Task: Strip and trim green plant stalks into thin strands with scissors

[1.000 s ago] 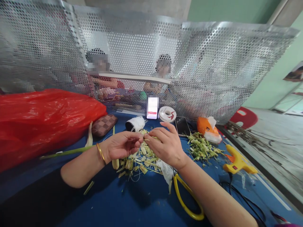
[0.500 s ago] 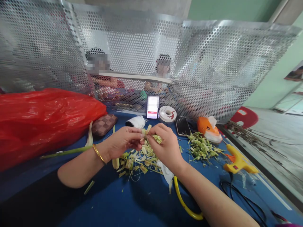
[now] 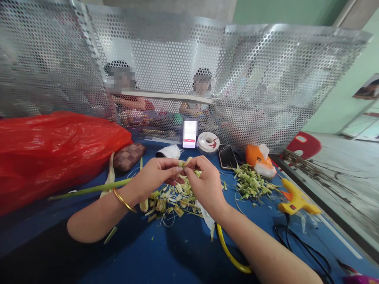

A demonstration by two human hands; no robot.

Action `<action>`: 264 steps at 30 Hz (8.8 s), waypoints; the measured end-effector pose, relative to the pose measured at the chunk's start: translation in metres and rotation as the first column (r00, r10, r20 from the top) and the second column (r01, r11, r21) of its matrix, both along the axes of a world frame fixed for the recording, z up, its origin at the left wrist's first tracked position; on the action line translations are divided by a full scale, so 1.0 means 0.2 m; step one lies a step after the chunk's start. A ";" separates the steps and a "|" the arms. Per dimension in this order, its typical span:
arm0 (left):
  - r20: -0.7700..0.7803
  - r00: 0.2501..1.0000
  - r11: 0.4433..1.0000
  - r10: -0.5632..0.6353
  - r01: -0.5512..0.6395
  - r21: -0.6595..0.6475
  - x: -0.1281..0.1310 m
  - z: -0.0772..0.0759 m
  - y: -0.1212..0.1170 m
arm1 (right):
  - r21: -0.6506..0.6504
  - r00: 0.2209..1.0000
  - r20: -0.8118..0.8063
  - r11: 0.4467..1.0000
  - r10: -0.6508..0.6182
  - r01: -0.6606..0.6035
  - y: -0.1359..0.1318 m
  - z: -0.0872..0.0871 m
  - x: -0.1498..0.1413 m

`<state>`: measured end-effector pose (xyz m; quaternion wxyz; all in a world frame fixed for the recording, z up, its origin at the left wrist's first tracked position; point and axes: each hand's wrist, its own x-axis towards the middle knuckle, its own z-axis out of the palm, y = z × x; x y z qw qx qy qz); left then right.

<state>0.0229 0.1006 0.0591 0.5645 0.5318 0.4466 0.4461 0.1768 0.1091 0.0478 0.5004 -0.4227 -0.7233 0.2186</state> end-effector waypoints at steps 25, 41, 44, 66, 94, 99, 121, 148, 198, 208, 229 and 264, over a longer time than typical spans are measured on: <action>0.122 0.969 0.976 0.214 -0.206 -0.070 0.03 -0.02 0.00 | -0.139 0.997 -0.077 0.990 -0.013 0.002 0.03 0.00 0.02; 0.224 0.937 0.953 0.269 -0.225 -0.205 -0.01 0.03 0.01 | -0.047 0.953 -0.171 0.964 0.250 -0.261 0.02 0.03 0.05; 0.219 0.948 0.959 0.233 -0.187 -0.211 0.00 0.02 0.00 | -0.066 0.934 -0.234 0.954 0.269 -0.291 0.02 0.02 0.04; 0.178 0.965 0.974 0.195 -0.169 -0.153 0.03 -0.01 0.00 | -0.402 0.776 -0.618 0.796 0.130 -0.454 0.02 -0.02 0.00; 0.076 0.981 0.981 0.177 -0.171 -0.089 0.03 0.02 -0.01 | -0.331 0.991 -0.103 0.937 0.084 -0.114 0.03 0.01 0.03; 0.075 0.984 0.986 0.161 -0.157 -0.060 0.03 0.02 -0.01 | -0.385 0.976 -0.197 0.909 0.090 -0.162 0.03 0.01 0.03; 0.003 1.000 0.990 0.009 -0.009 -0.140 0.02 0.01 -0.02 | -0.417 0.956 -0.195 0.863 0.220 -0.284 0.05 0.06 0.07; -0.108 0.930 0.921 -0.352 0.323 -0.219 -0.01 -0.02 -0.03 | -0.448 0.932 -0.234 0.821 0.275 -0.355 0.05 -0.03 0.02; 0.352 0.935 0.999 0.042 -0.035 -0.026 0.05 -0.01 -0.01 | -0.477 0.830 -0.556 0.809 0.026 -0.345 -0.03 -0.05 -0.08; 0.333 0.941 0.998 0.056 -0.044 -0.043 0.04 0.00 -0.01 | -0.452 0.829 -0.557 0.821 0.046 -0.349 -0.05 -0.06 -0.10; 0.414 0.909 0.998 0.050 -0.035 -0.044 0.07 -0.02 -0.03 | -0.299 0.805 -0.577 0.882 0.136 -0.363 -0.08 -0.10 -0.11; 0.298 0.936 0.981 0.189 -0.165 -0.102 0.06 0.04 -0.04 | -0.267 0.913 -0.360 0.917 0.191 -0.298 -0.12 -0.07 -0.10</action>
